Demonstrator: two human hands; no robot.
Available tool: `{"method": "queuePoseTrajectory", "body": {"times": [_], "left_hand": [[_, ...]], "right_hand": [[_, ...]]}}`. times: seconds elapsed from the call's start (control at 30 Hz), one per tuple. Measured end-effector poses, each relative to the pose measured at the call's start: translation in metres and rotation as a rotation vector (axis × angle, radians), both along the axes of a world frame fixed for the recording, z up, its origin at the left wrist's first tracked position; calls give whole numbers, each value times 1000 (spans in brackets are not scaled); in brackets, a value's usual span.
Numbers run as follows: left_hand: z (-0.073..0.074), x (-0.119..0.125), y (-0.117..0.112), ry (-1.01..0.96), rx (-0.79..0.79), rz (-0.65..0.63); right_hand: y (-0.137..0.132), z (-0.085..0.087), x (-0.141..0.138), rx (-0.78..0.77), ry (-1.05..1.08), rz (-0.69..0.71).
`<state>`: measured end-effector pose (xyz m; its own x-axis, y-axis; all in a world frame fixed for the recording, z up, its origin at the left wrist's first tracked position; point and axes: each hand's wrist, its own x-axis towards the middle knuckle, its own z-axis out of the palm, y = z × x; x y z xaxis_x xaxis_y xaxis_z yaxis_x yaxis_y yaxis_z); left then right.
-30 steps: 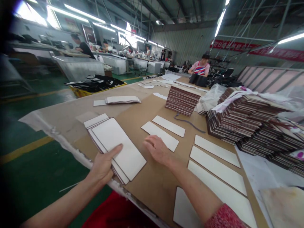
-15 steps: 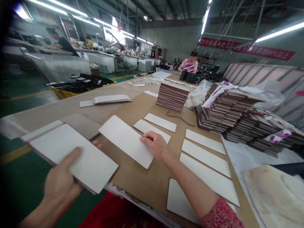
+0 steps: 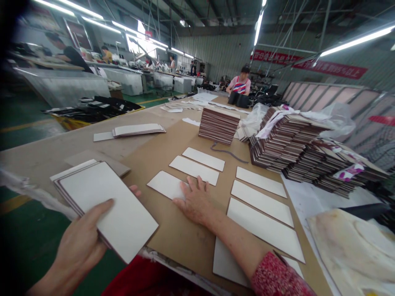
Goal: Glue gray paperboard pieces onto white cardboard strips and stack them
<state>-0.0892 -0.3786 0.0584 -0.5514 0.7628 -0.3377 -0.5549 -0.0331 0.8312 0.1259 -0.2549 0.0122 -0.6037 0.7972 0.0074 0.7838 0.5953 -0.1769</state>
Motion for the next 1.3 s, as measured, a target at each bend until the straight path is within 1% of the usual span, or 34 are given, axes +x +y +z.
{"method": "queuePoseTrajectory", "body": {"times": [0.13,0.2,0.23,0.3,0.37,0.43,0.47,0.53,0.6,0.63,0.73,0.8,0.83,0.9,0.97,1.03,1.1,1.17,1.2,1.23,1.3], "left_hand": [[4,0,-1,7,-19,-46],[3,-1,-1,-3,-32,-50],[2,-1,-1,-6,-36,-51],[-1,0,0,-5,-35,-58],[-4,1,1,-7,-30,-73],[-7,2,3,-19,-24,-84],[-9,3,4,-23,-20,-79],[-11,4,7,-18,4,-58],[-13,5,12,-14,46,-37],[-13,6,14,-20,68,-32],[-17,7,22,-76,97,-29],[-20,7,27,-97,75,18],[-21,6,29,-100,63,47],[-23,5,31,-98,49,96],[-23,6,32,-95,52,112],[-22,6,32,-88,56,126],[-21,7,30,-84,37,139],[-21,7,28,-82,-6,136],[-21,7,26,-76,-21,121],[-22,8,24,-63,-25,98],[-23,11,21,-22,2,54]], "right_hand": [[6,8,9,-27,-15,61],[14,12,13,-37,-12,53],[20,14,14,-31,-7,25],[38,13,17,11,0,-86],[57,9,20,47,-19,-242],[74,0,22,40,-62,-355],[80,-5,22,38,-81,-379],[89,-13,22,50,-104,-377],[93,-16,20,83,-112,-364],[92,-14,18,99,-116,-363],[83,-3,10,181,-111,-319],[68,6,4,215,-84,-210],[57,9,1,207,-70,-137],[36,10,-4,135,-63,4],[17,7,-5,45,-78,93],[7,5,-6,-15,-86,121],[4,8,-7,-18,-42,99],[1,18,-11,-20,102,81],[-2,24,-14,-55,206,95],[-7,30,-19,-123,318,127],[-20,39,-30,-337,531,163]]}}
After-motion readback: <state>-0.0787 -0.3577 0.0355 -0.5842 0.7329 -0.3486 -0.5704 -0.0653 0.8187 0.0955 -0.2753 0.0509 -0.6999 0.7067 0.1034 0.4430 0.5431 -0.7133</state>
